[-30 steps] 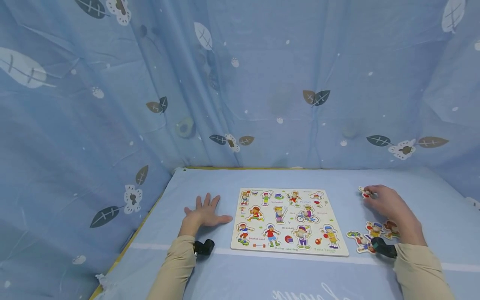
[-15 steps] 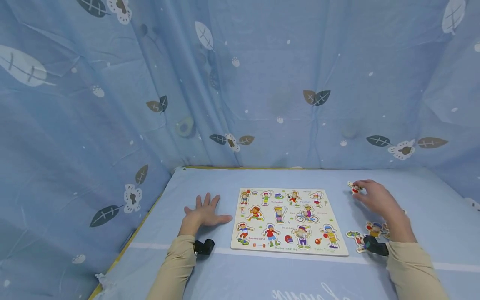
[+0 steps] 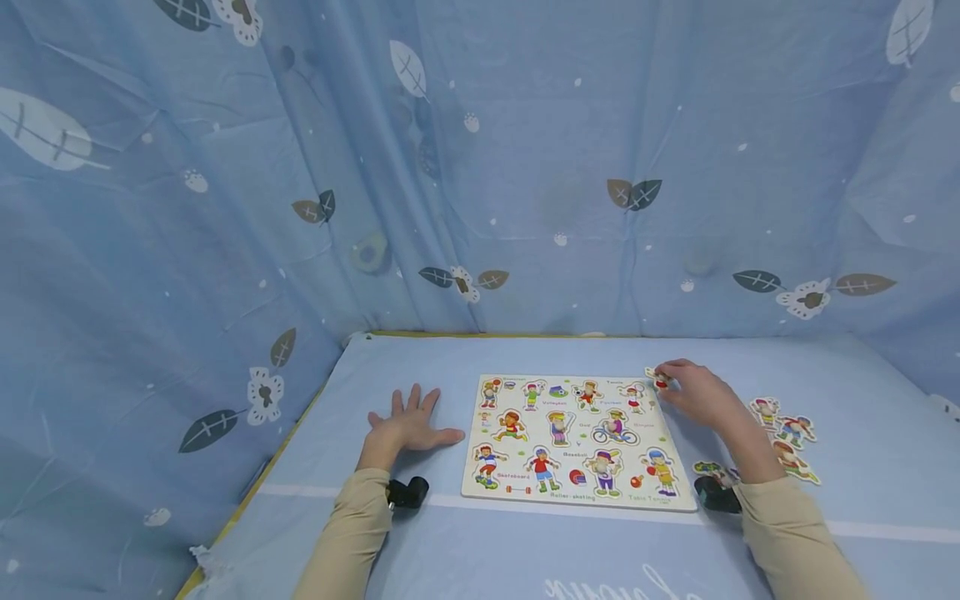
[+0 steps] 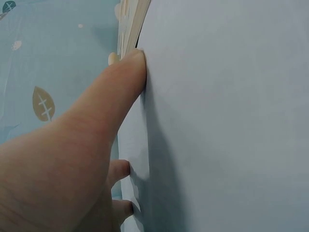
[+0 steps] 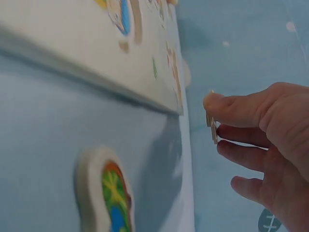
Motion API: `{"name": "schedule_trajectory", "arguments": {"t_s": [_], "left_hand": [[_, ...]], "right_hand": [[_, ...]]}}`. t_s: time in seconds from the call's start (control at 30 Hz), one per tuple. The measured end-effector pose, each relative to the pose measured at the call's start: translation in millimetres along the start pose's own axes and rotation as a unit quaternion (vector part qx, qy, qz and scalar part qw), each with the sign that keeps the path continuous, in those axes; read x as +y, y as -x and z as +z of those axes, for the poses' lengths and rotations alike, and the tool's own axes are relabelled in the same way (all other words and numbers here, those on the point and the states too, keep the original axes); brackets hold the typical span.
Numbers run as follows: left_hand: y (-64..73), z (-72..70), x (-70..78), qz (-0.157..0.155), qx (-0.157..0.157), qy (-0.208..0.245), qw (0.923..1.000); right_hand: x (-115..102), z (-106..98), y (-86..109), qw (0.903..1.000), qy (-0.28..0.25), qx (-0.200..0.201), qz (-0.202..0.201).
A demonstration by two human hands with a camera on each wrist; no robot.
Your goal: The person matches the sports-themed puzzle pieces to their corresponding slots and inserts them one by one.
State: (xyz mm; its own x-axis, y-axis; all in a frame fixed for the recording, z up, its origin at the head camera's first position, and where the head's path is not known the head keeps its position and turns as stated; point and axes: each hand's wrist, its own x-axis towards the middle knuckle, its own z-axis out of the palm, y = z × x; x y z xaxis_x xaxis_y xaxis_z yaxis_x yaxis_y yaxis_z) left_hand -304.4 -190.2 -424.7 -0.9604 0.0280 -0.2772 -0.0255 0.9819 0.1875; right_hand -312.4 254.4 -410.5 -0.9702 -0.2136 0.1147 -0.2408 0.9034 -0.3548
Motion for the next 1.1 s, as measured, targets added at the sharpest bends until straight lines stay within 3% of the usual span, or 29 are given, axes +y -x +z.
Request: {"name": "schedule_trajectory", "arguments": {"t_s": [0.43,0.8,1.1], "left_hand": [[-0.1,0.3,1.2,-0.002,0.000,0.006,1.0000],[2.3,-3.5,0.8,-0.001,-0.006,0.002,1.0000],[-0.2,-2.6,1.4,-0.013,-0.009,-0.006,0.9999]], "right_hand": [[-16.8,15.1,-5.0,0.9974,-0.023,-0.055,-0.040],[-16.7,14.7,-3.4,0.9911,-0.055,-0.119,-0.021],[-22.4,11.9,-8.9,0.9948,-0.020,-0.099,0.009]]}}
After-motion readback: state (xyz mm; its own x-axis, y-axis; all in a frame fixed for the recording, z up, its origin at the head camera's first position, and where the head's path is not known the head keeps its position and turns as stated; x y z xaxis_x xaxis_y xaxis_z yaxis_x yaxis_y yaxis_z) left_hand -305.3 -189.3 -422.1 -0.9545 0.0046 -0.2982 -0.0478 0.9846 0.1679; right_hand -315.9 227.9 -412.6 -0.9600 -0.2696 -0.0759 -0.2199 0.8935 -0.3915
